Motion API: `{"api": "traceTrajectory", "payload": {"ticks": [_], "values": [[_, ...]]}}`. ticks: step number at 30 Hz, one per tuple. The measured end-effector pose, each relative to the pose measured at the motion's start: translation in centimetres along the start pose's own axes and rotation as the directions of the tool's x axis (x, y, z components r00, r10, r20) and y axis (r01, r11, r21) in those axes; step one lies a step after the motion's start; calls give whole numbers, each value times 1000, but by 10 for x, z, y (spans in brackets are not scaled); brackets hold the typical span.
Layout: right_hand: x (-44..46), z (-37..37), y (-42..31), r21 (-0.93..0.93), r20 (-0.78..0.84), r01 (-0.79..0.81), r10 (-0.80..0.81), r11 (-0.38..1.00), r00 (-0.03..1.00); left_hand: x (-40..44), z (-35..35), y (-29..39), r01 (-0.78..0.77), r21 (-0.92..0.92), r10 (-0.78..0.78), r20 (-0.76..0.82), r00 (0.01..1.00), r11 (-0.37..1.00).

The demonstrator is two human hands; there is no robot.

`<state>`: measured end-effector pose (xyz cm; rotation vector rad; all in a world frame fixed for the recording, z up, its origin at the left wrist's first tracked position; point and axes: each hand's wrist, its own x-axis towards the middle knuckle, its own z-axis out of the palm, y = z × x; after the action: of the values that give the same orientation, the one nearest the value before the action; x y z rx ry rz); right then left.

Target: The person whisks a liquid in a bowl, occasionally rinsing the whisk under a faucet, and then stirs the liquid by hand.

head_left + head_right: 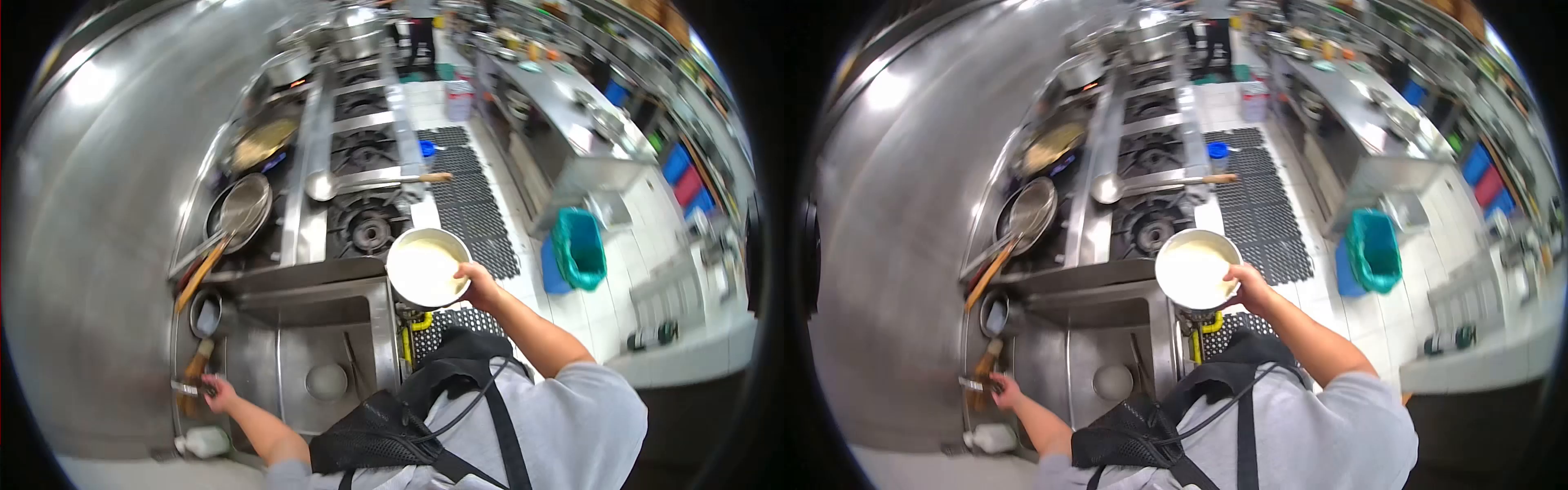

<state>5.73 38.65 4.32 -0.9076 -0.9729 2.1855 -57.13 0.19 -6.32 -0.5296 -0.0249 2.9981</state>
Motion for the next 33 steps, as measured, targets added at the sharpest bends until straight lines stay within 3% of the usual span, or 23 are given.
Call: {"api": "traceTrajectory", "payload": {"ticks": [1, 2, 5, 6, 7, 9, 10, 12, 14, 21, 23, 24, 26, 27, 29, 30, 32, 33], "values": [[-5, 3, -3, 16, -10, 5, -5, 1000, 1000, 7, -8, -5, -25, 37, 25, -2, 1000, 999], [-7, 5, -4, 10, -32, -8, 8, 1000, 999, 2, -11, -12, -19, 229, 21, -6, 1000, 973], [-12, 2, -2, -8, -76, 20, -20, 1000, 997, 57, -63, 10, 358, 430, -456, 149, 878, 829], [-13, 0, -2, -12, -81, 19, -20, 1000, 997, 43, -59, 6, 215, 640, -228, -64, 972, 738], [-14, -3, -1, 0, -106, 24, -24, 1000, 994, 17, -47, -8, 219, 755, -114, -190, 975, 618], [-15, -9, 2, 14, -130, 23, -21, 1000, 991, -8, -36, -16, 253, 828, -37, -271, 962, 500], [-14, -14, 2, 11, -144, 30, -28, 999, 989, -10, -33, -28, 253, 828, -31, -275, 961, 500], [-17, -12, -2, -9, -195, 26, -28, 1000, 980, -17, -36, -20, 149, 766, 116, -280, 953, 625], [-20, -9, -8, 10, -233, 48, -45, 999, 972, 9, -50, 0, 189, 748, -42, -211, 977, 636], [-21, -26, -14, 39, -250, 124, -110, 992, 962, 2, -31, -3, 73, 750, 206, -272, 940, 658], [-21, -28, -17, 36, -244, 131, -118, 991, 963, 30, -47, 31, 111, 922, 13, -125, 992, 371], [-21, -30, -17, 46, -247, 126, -111, 991, 962, 21, -39, 26, 113, 924, 13, -127, 992, 366], [-22, -31, -19, 54, -254, 119, -102, 991, 962, -22, -4, -1, 16, 987, 279, -62, 958, 162], [-25, -27, -22, 36, -252, 125, -112, 992, 961, -44, 10, -20, 18, 987, 279, -63, 958, 160], [-28, -24, -25, 18, -250, 130, -121, 991, 961, -74, 28, -48, -194, 941, 521, 316, 793, -276], [-29, -23, -25, -1, -267, 129, -125, 992, 956, -54, 21, -41, -192, 942, 522, 315, 793, -277], [-28, -21, -25, -21, -280, 127, -128, 992, 952, 8, 1, -17, -189, 761, 162, 361, 918, -621], [-28, -21, -25, -18, -278, 124, -124, 992, 953, 3, -4, -20, -189, 761, 163, 361, 918, -620]]}}
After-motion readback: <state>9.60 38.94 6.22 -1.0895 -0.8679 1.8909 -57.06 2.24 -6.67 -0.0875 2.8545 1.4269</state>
